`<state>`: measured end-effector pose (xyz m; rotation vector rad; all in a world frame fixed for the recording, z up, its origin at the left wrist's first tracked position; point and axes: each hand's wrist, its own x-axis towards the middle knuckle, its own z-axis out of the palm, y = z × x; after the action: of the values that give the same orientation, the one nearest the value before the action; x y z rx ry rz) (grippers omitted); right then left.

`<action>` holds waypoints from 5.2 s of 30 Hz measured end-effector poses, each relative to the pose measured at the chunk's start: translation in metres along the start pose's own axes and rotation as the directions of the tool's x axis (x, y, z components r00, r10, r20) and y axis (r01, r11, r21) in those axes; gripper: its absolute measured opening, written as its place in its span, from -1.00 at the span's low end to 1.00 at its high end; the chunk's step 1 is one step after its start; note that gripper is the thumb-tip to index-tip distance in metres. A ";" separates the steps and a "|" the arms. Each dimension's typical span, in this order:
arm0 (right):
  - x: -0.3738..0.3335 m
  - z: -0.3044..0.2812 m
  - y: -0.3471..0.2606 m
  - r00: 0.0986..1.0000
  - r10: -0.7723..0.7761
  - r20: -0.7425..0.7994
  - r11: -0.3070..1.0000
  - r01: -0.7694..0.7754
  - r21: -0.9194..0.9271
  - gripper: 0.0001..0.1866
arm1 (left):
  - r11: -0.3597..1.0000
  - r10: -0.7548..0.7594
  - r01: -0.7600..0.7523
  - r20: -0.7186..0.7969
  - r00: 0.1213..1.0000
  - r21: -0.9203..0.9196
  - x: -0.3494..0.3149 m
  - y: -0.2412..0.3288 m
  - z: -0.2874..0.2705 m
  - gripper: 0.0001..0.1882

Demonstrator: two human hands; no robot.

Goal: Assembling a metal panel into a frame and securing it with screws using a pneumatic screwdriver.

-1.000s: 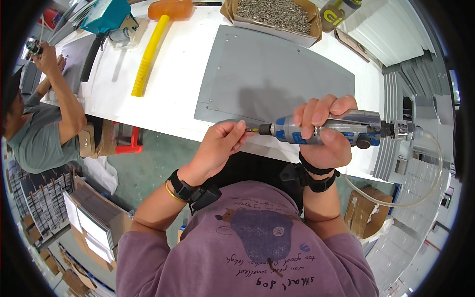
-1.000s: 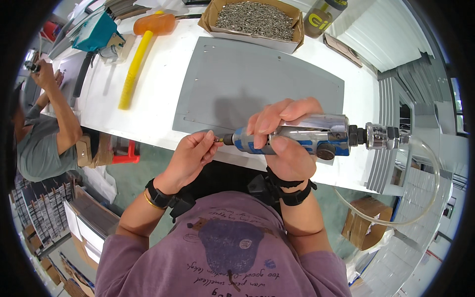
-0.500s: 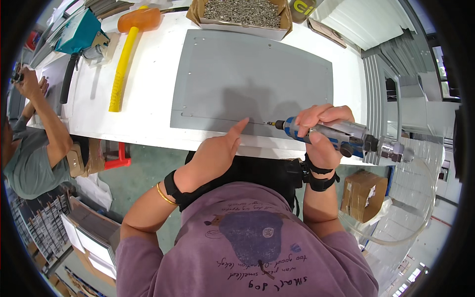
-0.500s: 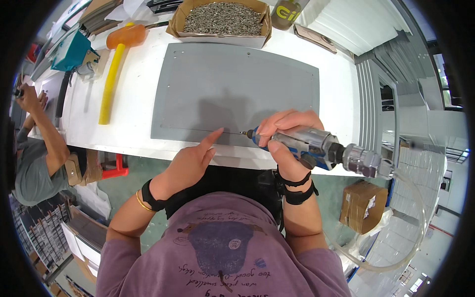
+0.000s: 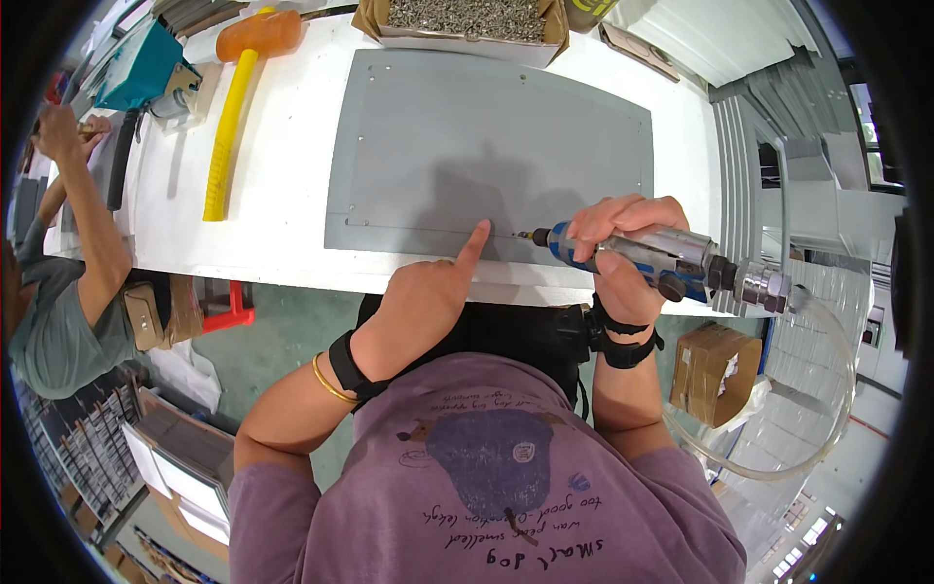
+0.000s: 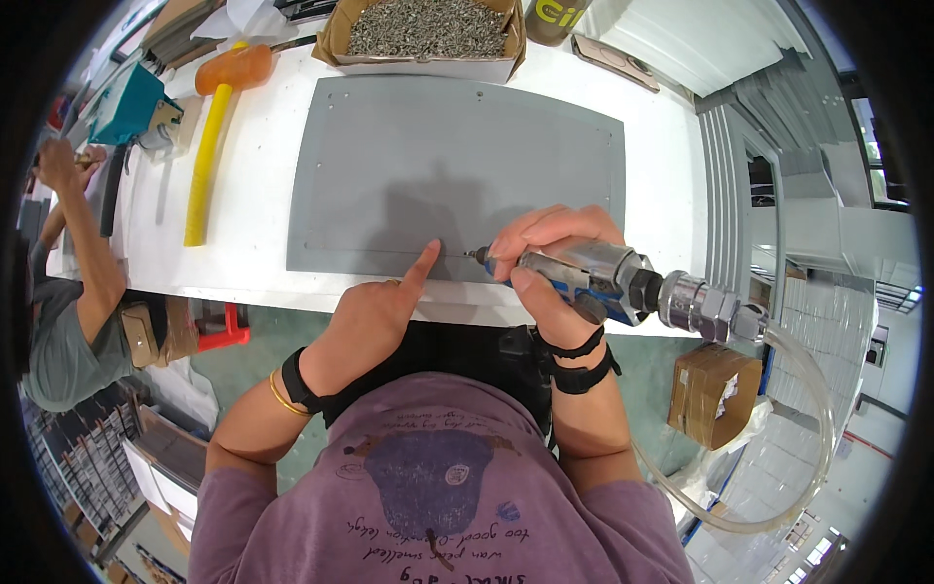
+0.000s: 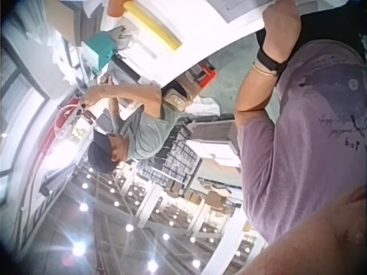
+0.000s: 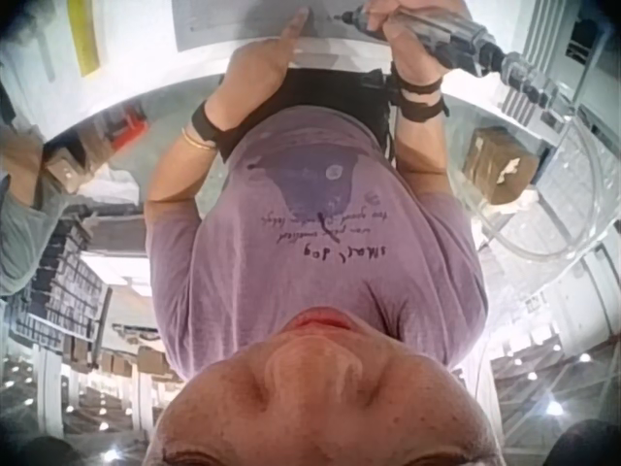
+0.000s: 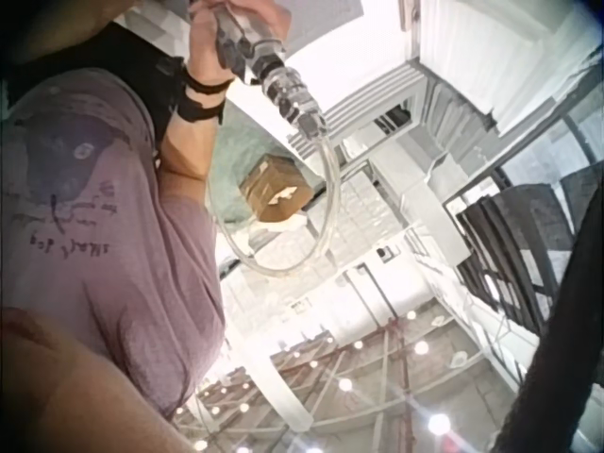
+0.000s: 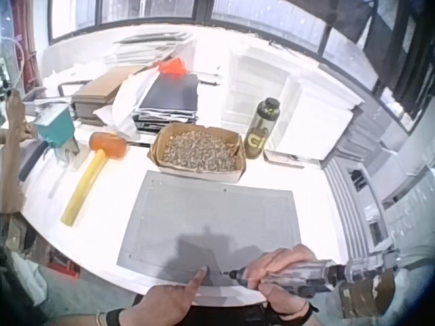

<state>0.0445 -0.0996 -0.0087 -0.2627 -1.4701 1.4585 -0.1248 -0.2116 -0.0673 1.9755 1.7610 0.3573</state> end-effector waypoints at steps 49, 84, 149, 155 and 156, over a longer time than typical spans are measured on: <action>0.025 -0.002 -0.009 0.996 0.083 0.021 0.985 -0.085 0.153 -0.72 | -0.319 -0.229 0.286 0.366 0.902 -0.903 0.047 -0.012 -0.034 -0.68; 0.038 -0.011 -0.008 0.997 -0.061 -0.046 0.921 0.074 0.382 -0.67 | -0.158 -0.291 0.266 0.302 0.908 -0.951 0.054 -0.001 -0.026 -0.66; 0.167 -0.031 0.081 0.993 0.113 -0.045 0.968 -0.120 -0.222 -0.76 | -0.128 -0.275 0.393 0.413 0.868 -0.911 0.067 -0.024 -0.028 -0.75; 0.169 -0.052 0.088 0.980 0.042 -0.193 0.999 -0.044 -0.009 -0.80 | -0.094 -0.305 0.315 0.329 0.894 -0.944 0.063 -0.023 -0.020 -0.77; 0.169 -0.056 0.087 0.969 0.046 -0.243 0.998 -0.055 -0.032 -0.80 | -0.093 -0.310 0.312 0.326 0.893 -0.945 0.063 -0.023 -0.021 -0.77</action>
<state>-0.0348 0.0820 -0.0141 -0.4876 -1.3020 1.3861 -0.1457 -0.1450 -0.0679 0.3853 1.1315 1.0797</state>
